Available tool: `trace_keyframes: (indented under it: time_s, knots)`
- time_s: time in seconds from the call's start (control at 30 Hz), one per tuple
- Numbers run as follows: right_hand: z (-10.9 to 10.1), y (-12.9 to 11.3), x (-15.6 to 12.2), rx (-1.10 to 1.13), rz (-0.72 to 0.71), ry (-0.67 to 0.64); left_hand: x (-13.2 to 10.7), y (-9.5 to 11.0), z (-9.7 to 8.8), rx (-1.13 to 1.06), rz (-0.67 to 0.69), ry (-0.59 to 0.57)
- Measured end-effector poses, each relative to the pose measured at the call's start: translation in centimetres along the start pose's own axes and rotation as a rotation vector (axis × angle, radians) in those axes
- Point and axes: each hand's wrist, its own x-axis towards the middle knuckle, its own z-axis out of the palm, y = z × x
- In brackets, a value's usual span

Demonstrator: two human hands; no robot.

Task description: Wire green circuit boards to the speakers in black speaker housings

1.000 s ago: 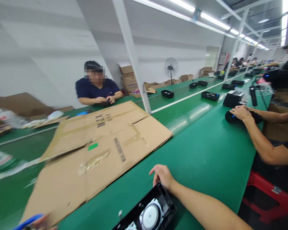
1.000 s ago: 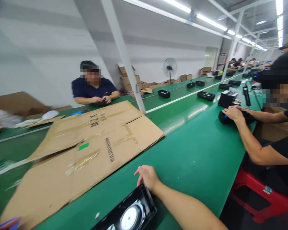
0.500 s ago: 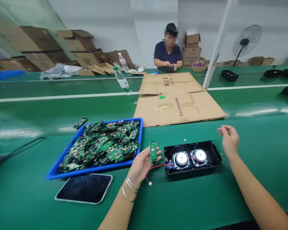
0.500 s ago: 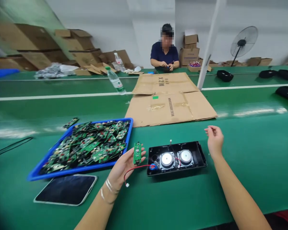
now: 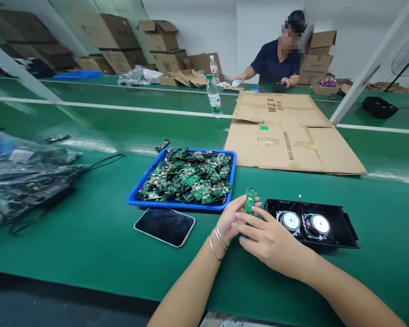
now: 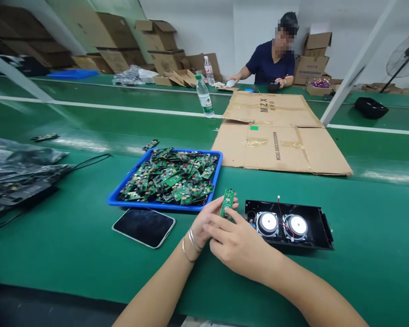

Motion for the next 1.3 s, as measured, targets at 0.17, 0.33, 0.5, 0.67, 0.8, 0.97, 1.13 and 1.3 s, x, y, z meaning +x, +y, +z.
trace_keyframes:
  time_s: [0.17,0.33,0.5,0.67,0.8,0.97,1.13,1.3]
  knots:
    - [-1.9,1.8,-1.5,0.197,0.153,0.113,-0.3,0.0,-0.2,-0.047,-0.017,-0.056]
    - [-5.6,4.6,-4.0,0.095,0.525,0.119,-0.6,0.0,-0.1,-0.068,-0.046,-0.086]
    - [-7.9,5.3,-4.8,0.219,0.43,-0.045,-0.8,-0.1,0.2,-0.028,-0.051,-0.098]
    - [-10.1,5.6,-5.8,0.414,0.335,-0.281,-0.9,-0.2,0.5,0.0,-0.029,-0.109]
    - [-10.9,6.0,-6.5,0.51,0.337,-0.371,-0.9,-0.4,0.4,-0.012,-0.019,-0.148]
    - [-8.8,5.7,-5.0,0.866,0.515,-0.299,-1.1,-0.3,0.3,-0.038,-0.042,-0.181]
    - [-6.2,5.9,-4.4,0.874,0.956,0.031,-1.1,0.0,0.4,0.057,-0.049,-0.167]
    - [-5.2,7.1,-4.7,0.927,1.216,0.195,-0.9,0.0,0.6,0.146,0.074,-0.059]
